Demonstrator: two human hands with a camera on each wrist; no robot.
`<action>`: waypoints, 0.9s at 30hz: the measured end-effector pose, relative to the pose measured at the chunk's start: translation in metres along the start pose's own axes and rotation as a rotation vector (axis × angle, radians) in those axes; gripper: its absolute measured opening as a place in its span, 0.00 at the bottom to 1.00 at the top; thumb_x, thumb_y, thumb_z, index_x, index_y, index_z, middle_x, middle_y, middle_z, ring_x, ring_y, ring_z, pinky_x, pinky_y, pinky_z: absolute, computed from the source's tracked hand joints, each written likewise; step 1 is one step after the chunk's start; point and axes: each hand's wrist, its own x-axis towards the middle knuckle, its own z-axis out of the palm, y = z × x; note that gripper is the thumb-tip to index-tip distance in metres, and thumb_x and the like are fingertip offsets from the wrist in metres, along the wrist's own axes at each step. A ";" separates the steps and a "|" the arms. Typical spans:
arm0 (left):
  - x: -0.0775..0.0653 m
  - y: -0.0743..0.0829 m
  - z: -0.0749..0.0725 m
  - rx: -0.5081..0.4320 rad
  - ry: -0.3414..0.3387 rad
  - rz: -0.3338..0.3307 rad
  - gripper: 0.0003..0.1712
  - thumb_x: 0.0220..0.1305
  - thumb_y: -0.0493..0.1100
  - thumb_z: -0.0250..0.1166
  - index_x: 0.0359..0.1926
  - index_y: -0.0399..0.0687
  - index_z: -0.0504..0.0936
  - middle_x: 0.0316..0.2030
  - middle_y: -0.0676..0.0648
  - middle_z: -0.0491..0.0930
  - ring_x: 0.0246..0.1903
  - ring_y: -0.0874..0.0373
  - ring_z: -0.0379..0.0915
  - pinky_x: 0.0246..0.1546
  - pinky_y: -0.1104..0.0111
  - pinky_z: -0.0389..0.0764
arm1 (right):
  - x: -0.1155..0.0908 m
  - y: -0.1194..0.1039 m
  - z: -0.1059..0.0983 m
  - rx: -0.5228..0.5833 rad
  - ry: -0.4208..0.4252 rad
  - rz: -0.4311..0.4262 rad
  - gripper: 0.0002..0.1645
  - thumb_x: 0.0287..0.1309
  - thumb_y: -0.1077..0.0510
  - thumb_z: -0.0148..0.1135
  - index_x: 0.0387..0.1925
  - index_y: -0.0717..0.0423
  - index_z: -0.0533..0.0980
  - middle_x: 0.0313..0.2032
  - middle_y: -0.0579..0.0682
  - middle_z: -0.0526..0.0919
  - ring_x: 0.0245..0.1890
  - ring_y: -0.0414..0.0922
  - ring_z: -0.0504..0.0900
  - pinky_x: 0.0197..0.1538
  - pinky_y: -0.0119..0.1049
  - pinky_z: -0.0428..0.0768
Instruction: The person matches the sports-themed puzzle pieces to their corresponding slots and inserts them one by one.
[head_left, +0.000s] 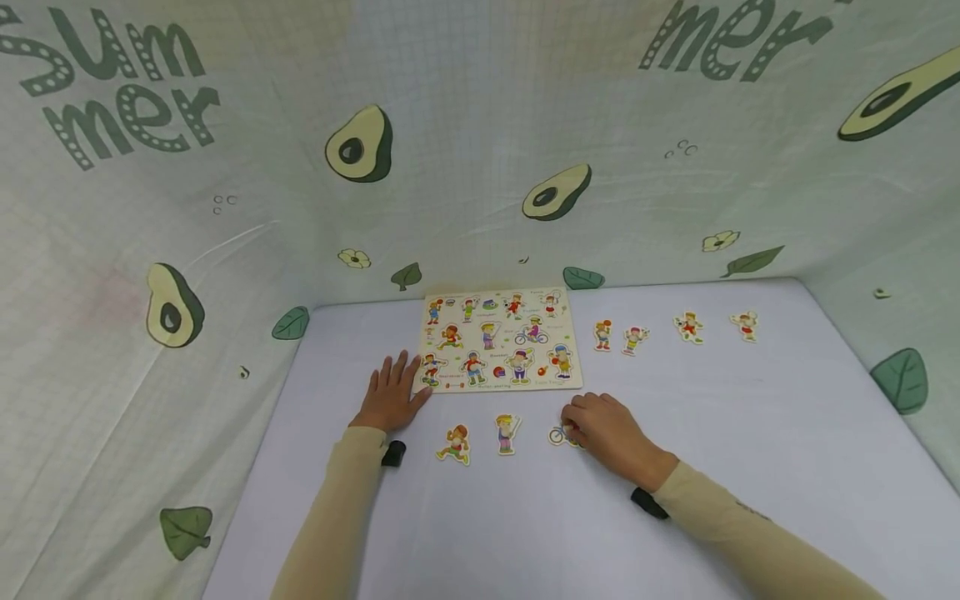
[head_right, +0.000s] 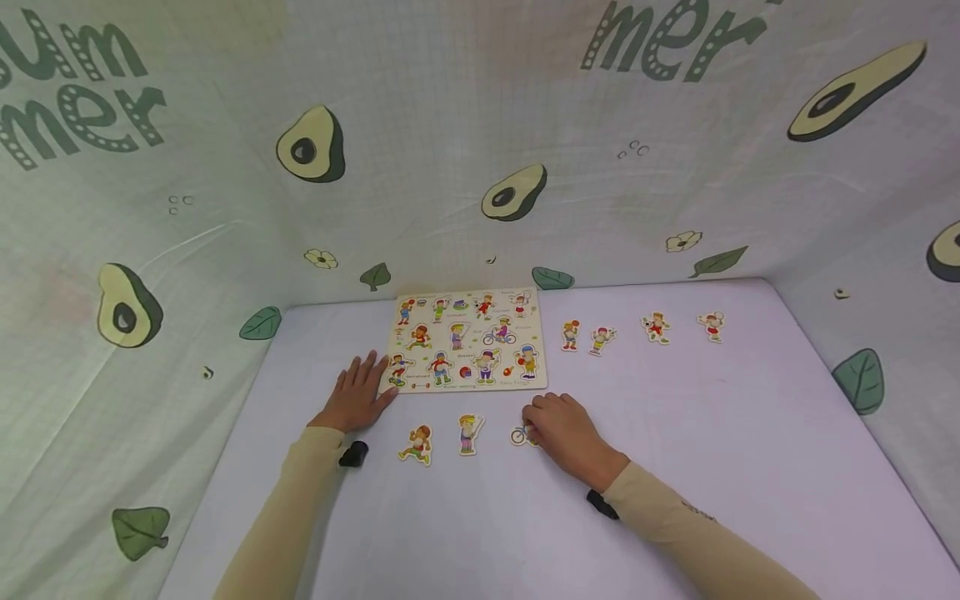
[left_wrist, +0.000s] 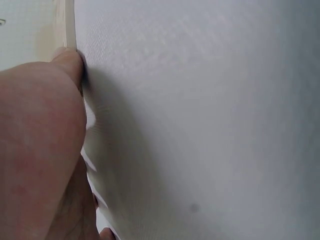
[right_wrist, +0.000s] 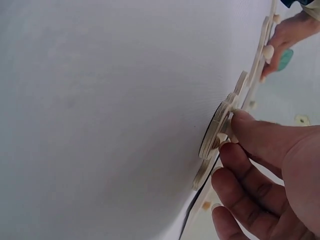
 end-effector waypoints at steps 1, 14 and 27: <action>0.000 0.000 0.000 0.001 0.000 0.001 0.42 0.82 0.57 0.53 0.85 0.42 0.51 0.84 0.33 0.41 0.82 0.31 0.33 0.80 0.38 0.39 | 0.000 0.000 0.000 -0.004 0.004 -0.006 0.12 0.50 0.62 0.83 0.32 0.50 0.84 0.32 0.41 0.84 0.35 0.43 0.81 0.41 0.39 0.77; 0.007 -0.004 0.007 0.010 -0.003 0.004 0.43 0.82 0.58 0.53 0.85 0.43 0.50 0.84 0.34 0.40 0.83 0.31 0.31 0.81 0.39 0.38 | 0.014 0.010 -0.010 -0.002 0.001 0.035 0.10 0.53 0.63 0.81 0.35 0.52 0.85 0.34 0.44 0.85 0.37 0.44 0.81 0.41 0.40 0.79; 0.008 -0.005 0.004 0.006 -0.022 -0.002 0.43 0.83 0.58 0.51 0.85 0.43 0.48 0.85 0.34 0.38 0.83 0.31 0.30 0.81 0.39 0.37 | 0.047 0.038 -0.018 0.034 0.037 0.088 0.09 0.55 0.67 0.80 0.36 0.57 0.86 0.33 0.49 0.86 0.36 0.49 0.83 0.41 0.45 0.83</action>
